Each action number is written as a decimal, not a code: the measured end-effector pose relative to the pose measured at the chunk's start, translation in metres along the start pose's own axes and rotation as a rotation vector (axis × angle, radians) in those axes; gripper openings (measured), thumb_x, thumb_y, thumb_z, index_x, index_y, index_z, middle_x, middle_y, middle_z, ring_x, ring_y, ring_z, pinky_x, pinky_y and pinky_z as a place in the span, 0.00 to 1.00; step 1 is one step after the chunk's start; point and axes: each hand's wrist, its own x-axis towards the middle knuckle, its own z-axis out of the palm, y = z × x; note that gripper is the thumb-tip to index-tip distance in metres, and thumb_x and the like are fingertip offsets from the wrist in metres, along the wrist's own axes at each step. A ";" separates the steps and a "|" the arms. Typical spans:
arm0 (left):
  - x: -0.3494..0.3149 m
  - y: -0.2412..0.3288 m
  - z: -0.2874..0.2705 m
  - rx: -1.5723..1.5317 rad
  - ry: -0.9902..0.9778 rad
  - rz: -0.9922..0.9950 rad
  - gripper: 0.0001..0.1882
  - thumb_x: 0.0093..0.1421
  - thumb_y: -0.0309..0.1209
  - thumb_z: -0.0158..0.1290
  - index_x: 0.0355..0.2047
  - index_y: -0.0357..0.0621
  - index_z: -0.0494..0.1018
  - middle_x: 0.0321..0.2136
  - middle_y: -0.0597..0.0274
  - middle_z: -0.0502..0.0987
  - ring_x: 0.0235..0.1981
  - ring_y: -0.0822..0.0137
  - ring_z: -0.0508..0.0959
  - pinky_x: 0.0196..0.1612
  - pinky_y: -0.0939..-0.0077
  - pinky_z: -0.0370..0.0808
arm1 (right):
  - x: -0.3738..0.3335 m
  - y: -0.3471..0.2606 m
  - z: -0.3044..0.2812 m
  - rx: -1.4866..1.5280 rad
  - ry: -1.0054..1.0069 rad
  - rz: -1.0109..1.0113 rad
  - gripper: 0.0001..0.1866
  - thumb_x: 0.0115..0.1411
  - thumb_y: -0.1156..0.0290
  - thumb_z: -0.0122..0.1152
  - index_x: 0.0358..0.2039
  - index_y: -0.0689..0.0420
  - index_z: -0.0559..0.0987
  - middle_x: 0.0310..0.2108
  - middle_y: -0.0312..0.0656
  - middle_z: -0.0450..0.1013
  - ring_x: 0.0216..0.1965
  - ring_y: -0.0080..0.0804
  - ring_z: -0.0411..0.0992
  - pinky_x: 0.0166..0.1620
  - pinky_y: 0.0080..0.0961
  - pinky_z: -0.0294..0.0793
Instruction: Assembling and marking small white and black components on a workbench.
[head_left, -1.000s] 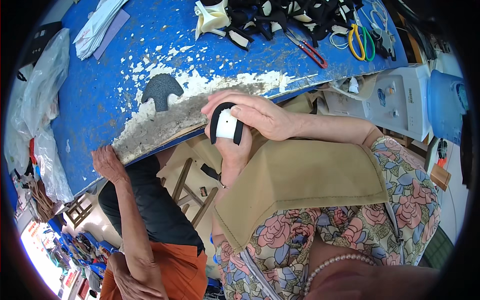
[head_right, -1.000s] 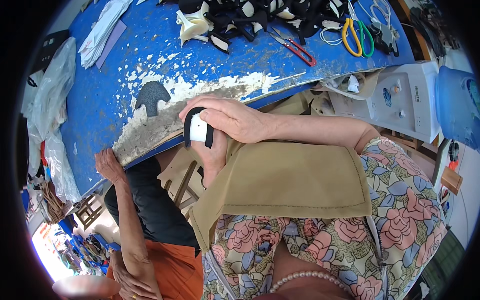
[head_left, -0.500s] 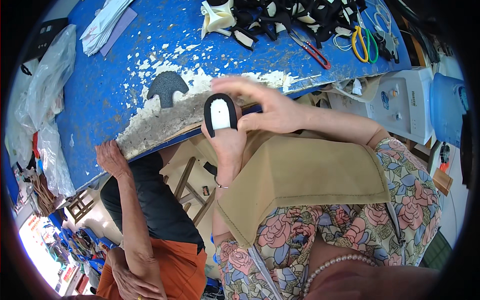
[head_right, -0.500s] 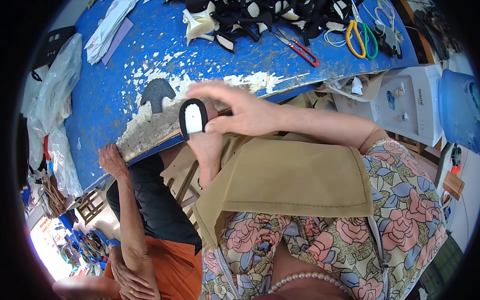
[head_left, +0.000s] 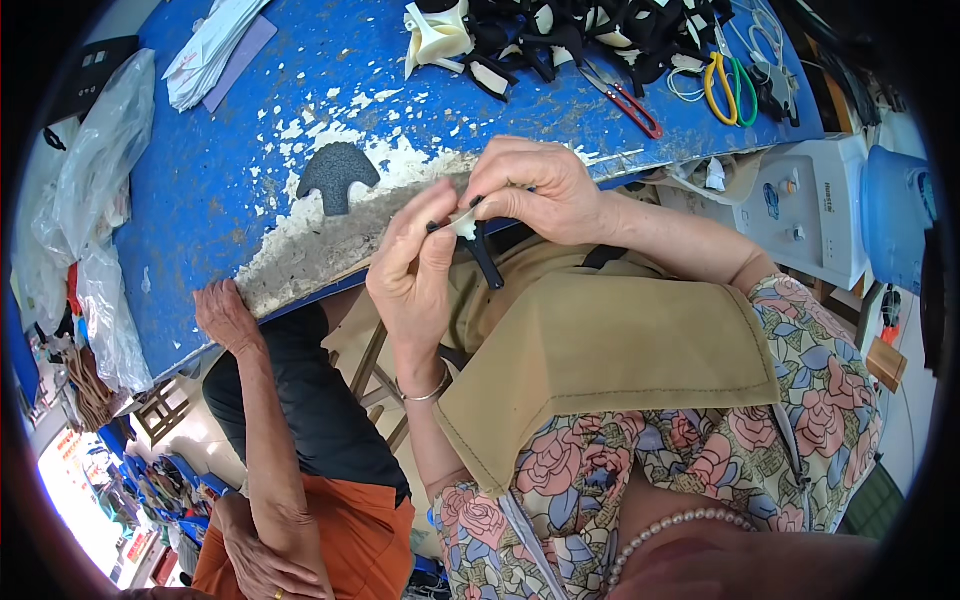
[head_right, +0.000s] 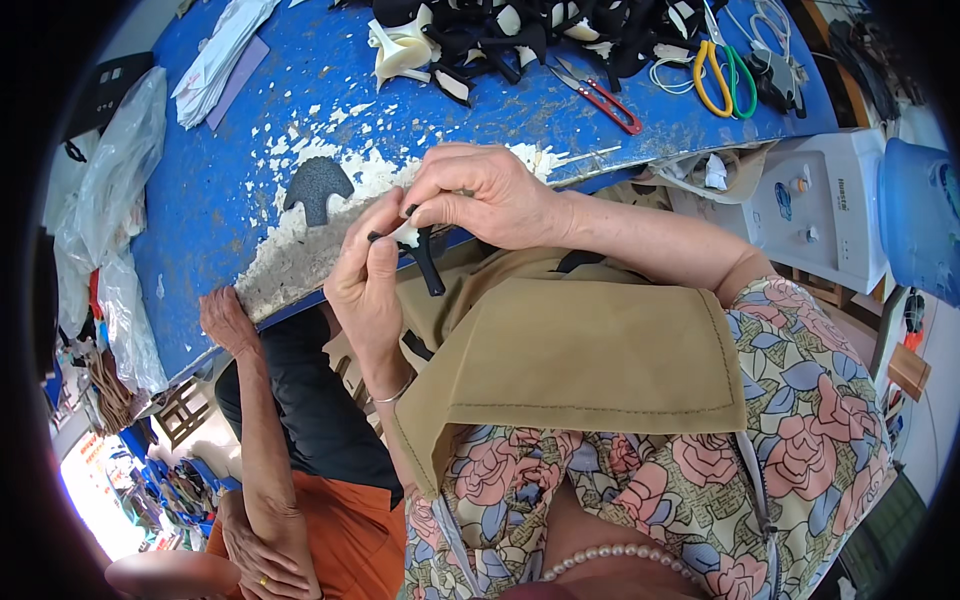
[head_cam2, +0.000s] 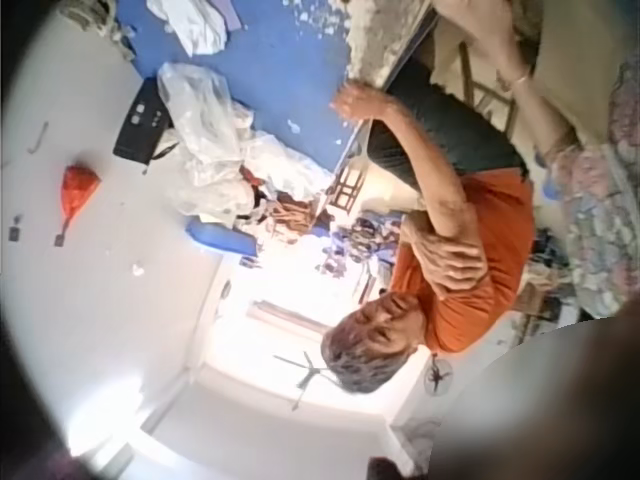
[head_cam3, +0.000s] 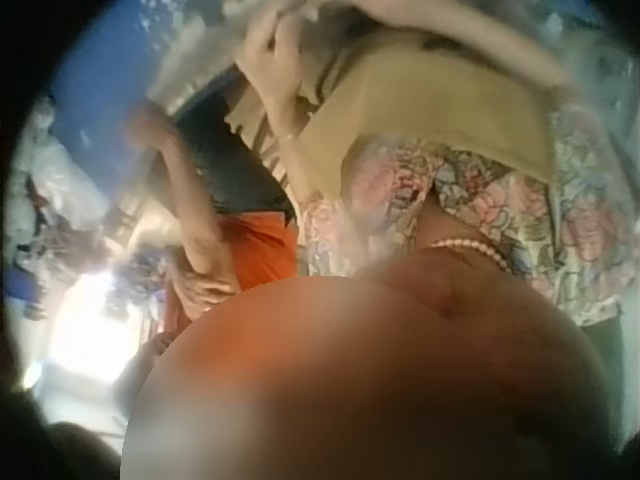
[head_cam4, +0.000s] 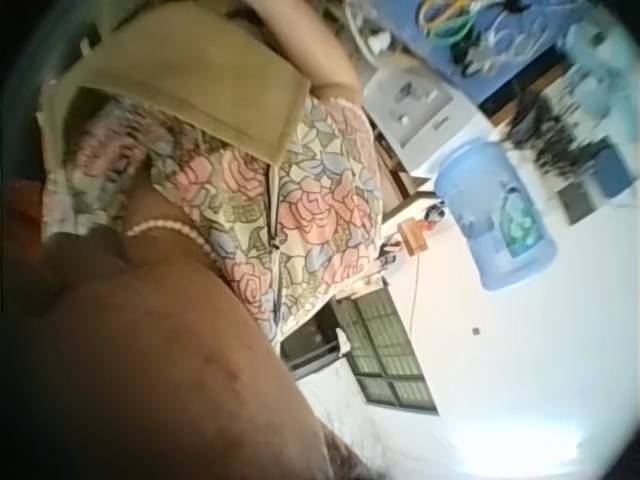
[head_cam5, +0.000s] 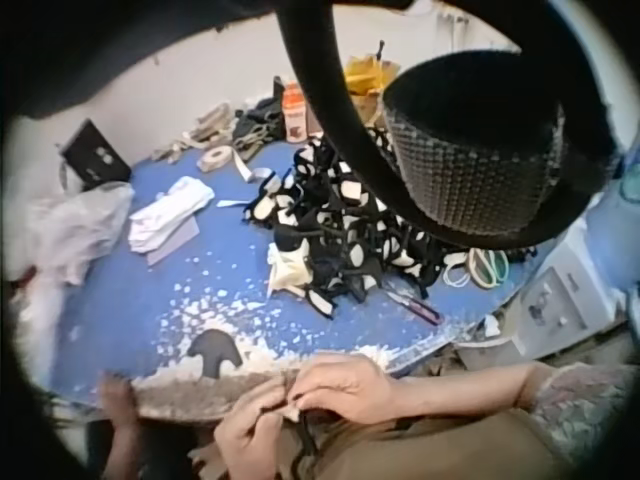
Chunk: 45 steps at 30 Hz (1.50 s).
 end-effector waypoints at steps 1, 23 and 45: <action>0.000 0.002 0.001 -0.002 -0.001 -0.001 0.13 0.60 0.31 0.51 0.40 0.32 0.73 0.36 0.59 0.76 0.33 0.73 0.74 0.36 0.82 0.71 | -0.002 0.000 0.002 0.106 0.007 0.077 0.05 0.54 0.73 0.60 0.31 0.60 0.78 0.29 0.38 0.72 0.32 0.28 0.70 0.33 0.22 0.68; -0.021 0.019 0.051 -1.072 0.033 -0.659 0.23 0.63 0.37 0.46 0.51 0.30 0.62 0.43 0.48 0.73 0.43 0.58 0.75 0.43 0.67 0.74 | -0.019 -0.004 -0.007 -0.199 0.318 -0.081 0.05 0.55 0.80 0.58 0.33 0.61 0.78 0.30 0.40 0.74 0.31 0.29 0.72 0.33 0.21 0.71; -0.012 -0.001 0.027 -1.139 0.017 -0.910 0.12 0.62 0.33 0.45 0.37 0.34 0.70 0.22 0.52 0.76 0.20 0.63 0.74 0.28 0.72 0.71 | -0.051 0.005 -0.131 -1.105 0.106 0.564 0.16 0.50 0.68 0.61 0.40 0.54 0.73 0.33 0.44 0.67 0.36 0.47 0.70 0.37 0.37 0.69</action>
